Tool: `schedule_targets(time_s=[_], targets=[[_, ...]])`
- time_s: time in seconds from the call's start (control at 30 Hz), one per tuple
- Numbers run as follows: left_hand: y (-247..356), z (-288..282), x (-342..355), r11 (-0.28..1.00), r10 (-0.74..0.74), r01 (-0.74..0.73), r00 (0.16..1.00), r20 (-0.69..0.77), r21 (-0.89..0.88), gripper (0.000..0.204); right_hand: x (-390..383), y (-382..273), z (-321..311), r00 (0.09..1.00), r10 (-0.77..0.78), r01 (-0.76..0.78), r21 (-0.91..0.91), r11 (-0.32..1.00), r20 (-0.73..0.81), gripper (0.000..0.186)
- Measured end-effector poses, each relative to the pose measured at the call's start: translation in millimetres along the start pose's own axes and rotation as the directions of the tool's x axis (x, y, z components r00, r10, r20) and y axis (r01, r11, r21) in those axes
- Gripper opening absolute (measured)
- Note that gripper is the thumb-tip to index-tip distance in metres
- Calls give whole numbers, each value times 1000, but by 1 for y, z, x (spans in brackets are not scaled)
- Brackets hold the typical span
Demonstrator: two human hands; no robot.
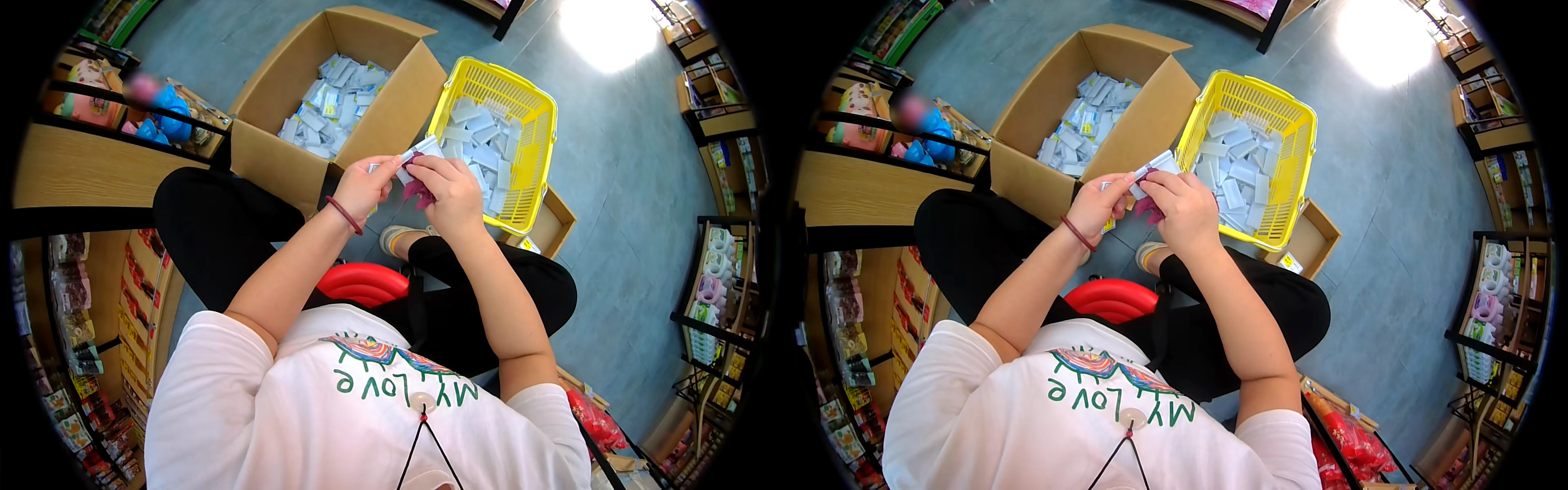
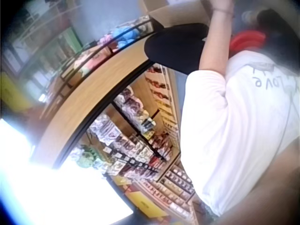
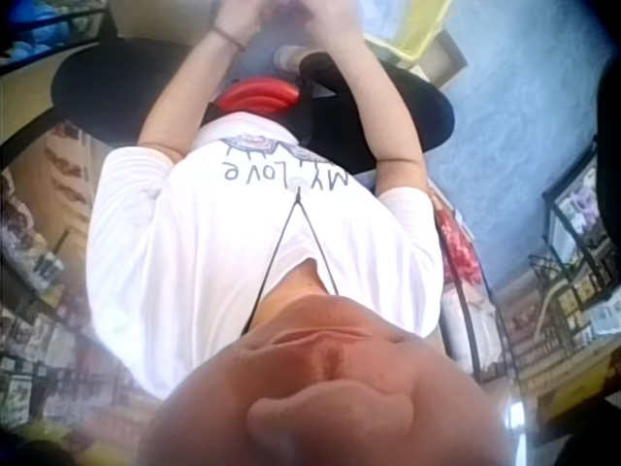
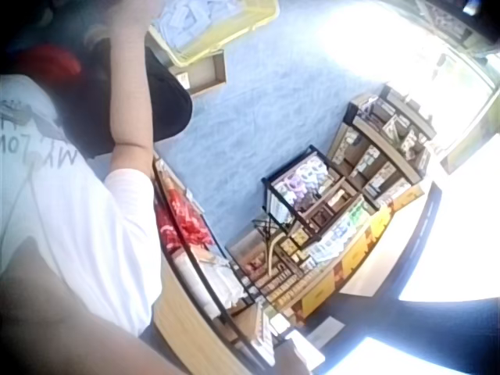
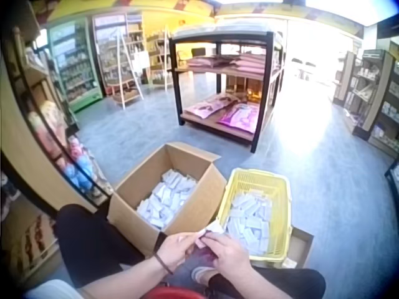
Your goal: The person sits on the floor and repeatedly picks up small white packets from a cardboard box. They wipe each packet with a purple cloth and then place it into a yellow plastic basket. The person continues this process of picking, wiping, and placing packets throughout the video.
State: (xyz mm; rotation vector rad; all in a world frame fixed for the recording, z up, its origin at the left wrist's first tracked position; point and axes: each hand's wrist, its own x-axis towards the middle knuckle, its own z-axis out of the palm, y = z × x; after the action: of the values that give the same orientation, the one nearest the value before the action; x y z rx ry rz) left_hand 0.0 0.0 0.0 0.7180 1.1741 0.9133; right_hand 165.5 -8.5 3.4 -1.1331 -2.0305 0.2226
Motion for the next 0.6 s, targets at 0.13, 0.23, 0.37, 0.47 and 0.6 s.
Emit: schedule_targets(time_s=[0.13, 0.23, 0.37, 0.47, 0.6], targets=[[3, -2, 2, 1000, 17, -17, 999, 49, 2, 22, 3, 7, 2, 996, 39, -45, -66, 997, -78, 32], [3, -2, 0, 1000, 6, -7, 999, 50, 2, 22, 3, 12, -2, 992, 108, -113, -77, 991, -73, 35], [7, -3, -3, 998, -32, 35, 997, 67, -55, 22, 1, 30, -6, 977, 174, -195, -181, 964, -127, 33], [8, -7, 0, 1000, -5, 6, 997, 73, -23, 22, -2, 38, -10, 931, 350, -357, -60, 932, -107, 30], [7, -6, 1, 998, 12, -13, 1000, -8, -56, 23, -2, 41, -14, 863, 499, -483, 162, 860, -75, 26]])
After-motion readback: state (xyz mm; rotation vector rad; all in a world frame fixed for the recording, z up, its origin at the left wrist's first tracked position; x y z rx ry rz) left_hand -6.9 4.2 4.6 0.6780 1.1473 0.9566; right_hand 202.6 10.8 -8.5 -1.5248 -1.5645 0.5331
